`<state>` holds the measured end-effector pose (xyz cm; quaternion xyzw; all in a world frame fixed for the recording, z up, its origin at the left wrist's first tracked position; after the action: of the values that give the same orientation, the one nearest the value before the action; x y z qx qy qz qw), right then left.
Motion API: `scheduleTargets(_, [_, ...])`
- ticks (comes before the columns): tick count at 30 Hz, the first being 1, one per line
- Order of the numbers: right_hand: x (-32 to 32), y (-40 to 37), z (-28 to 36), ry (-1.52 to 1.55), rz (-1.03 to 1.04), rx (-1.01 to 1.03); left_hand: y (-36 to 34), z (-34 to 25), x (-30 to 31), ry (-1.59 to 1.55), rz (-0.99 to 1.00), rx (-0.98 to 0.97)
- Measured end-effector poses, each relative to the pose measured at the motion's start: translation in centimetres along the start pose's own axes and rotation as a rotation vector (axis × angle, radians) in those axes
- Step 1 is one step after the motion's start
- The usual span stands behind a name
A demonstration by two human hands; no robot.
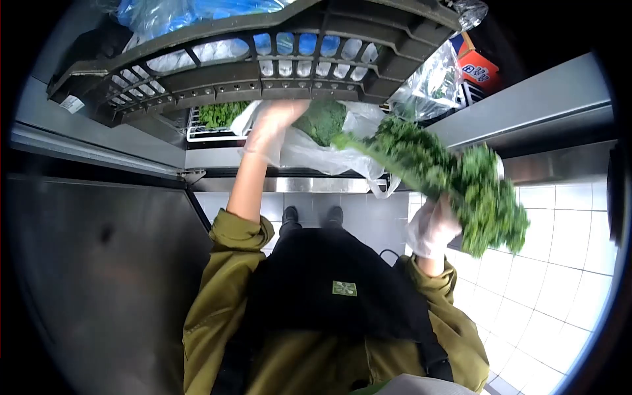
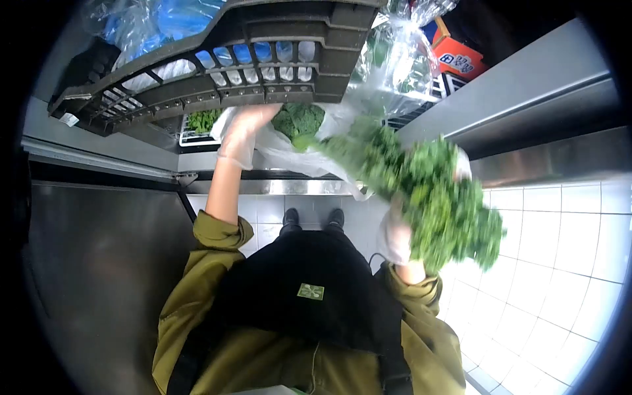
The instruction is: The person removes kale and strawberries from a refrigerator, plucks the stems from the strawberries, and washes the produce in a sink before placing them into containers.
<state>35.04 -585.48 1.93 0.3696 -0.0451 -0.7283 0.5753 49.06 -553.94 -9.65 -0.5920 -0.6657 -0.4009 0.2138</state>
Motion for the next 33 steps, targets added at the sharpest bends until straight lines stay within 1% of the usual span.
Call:
scheduleTargets(1, [-1.4,0.2,0.2,0.003,0.130,-0.013,-0.4,-2.1,1.6,0.022,-0.093,-0.068])
scheduleTargets(3, [-4.0,0.2,0.4,0.002,0.392,-0.045,-0.4,-2.7,1.9,0.019,0.044,0.001])
scheduleTargets(4, [-4.3,0.0,0.4,0.023,0.322,-0.073,-0.5,-3.0,2.1,0.013,0.114,0.030])
scheduleTargets(5, [-4.5,-0.1,0.4,0.045,0.251,-0.100,-0.8,-3.3,2.3,-0.134,0.109,0.120])
scheduleTargets(7, [-5.0,0.3,0.9,0.027,0.182,-0.135,-1.9,-5.6,3.6,-0.214,0.093,0.060])
scheduleTargets(8, [-5.3,0.4,0.9,0.097,0.209,-0.143,-2.2,-6.1,3.9,-0.254,0.083,0.035])
scheduleTargets(9, [-5.6,0.5,0.9,0.167,0.235,-0.154,-3.2,-3.9,1.6,-0.282,0.323,0.237])
scheduleTargets(10, [-5.6,0.5,1.0,0.158,0.234,-0.153,-4.0,-5.9,2.7,-0.443,0.330,0.164])
scheduleTargets(12, [-5.6,0.6,1.2,0.140,0.231,-0.150,-5.5,-5.2,1.3,-0.602,0.281,0.112])
scheduleTargets(14, [-5.2,0.7,1.8,0.182,0.219,-0.135,-7.0,-6.5,3.2,-0.287,0.248,0.169])
scheduleTargets(16, [-5.7,0.9,3.1,0.251,0.236,-0.100,-9.3,-6.3,3.5,0.041,0.280,0.108])
scheduleTargets(18, [-6.2,1.4,4.7,0.337,0.228,-0.074,-10.3,-8.8,6.0,-0.188,0.215,-0.022])
scheduleTargets(20, [-6.0,2.3,6.5,0.369,0.243,-0.046,-10.6,-10.2,8.2,-0.370,0.281,0.053])
scheduleTargets(22, [-5.0,2.7,8.0,0.354,0.222,-0.034,-11.6,-8.6,10.8,-0.068,0.254,0.339])
scheduleTargets(23, [-4.6,2.9,8.7,0.363,0.182,0.025,-12.1,-7.3,12.4,0.076,0.027,0.469])
scheduleTargets(24, [-4.1,2.9,9.3,0.366,0.140,0.081,-12.6,-6.8,13.9,0.095,-0.197,0.559])
scheduleTargets(26, [-2.0,3.1,9.3,0.423,0.114,0.108,-13.1,-5.0,13.4,0.012,-0.628,0.449])
scheduleTargets(27, [-1.3,3.1,9.4,0.435,0.112,0.108,-12.5,-1.2,10.4,-0.001,-0.436,0.501])
scheduleTargets(28, [-0.1,2.9,9.5,0.387,0.076,0.121,-11.2,-1.4,8.0,-0.349,-0.222,0.552])
scheduleTargets(29, [1.1,2.6,9.7,0.339,0.039,0.133,-10.4,-0.7,4.5,-0.471,-0.065,0.491])
scheduleTargets(30, [1.9,2.3,9.6,0.377,0.022,0.116,-9.4,-4.0,2.3,-0.652,0.061,0.414])
scheduleTargets(31, [2.6,2.1,9.4,0.417,0.006,0.107,-8.3,-7.3,0.7,-0.508,0.101,0.163])
scheduleTargets(32, [3.1,2.0,9.2,0.452,-0.009,0.101,-7.5,-10.6,-0.8,-0.366,0.098,-0.085])
scheduleTargets(33, [3.6,2.0,9.3,0.444,-0.005,0.127,-7.6,-13.3,-2.1,-0.097,0.097,-0.158])
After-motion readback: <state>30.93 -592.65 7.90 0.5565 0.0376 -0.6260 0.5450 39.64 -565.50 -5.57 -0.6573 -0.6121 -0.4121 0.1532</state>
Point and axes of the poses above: each hand's wrist, its own y-axis towards the middle knuckle, its own x-axis out of the back of the hand, z = x × y, the point moved 7 cm from there along y, towards the middle knuckle, and after that the axes turned 5 degrees about -x, right-handed, at the moved point
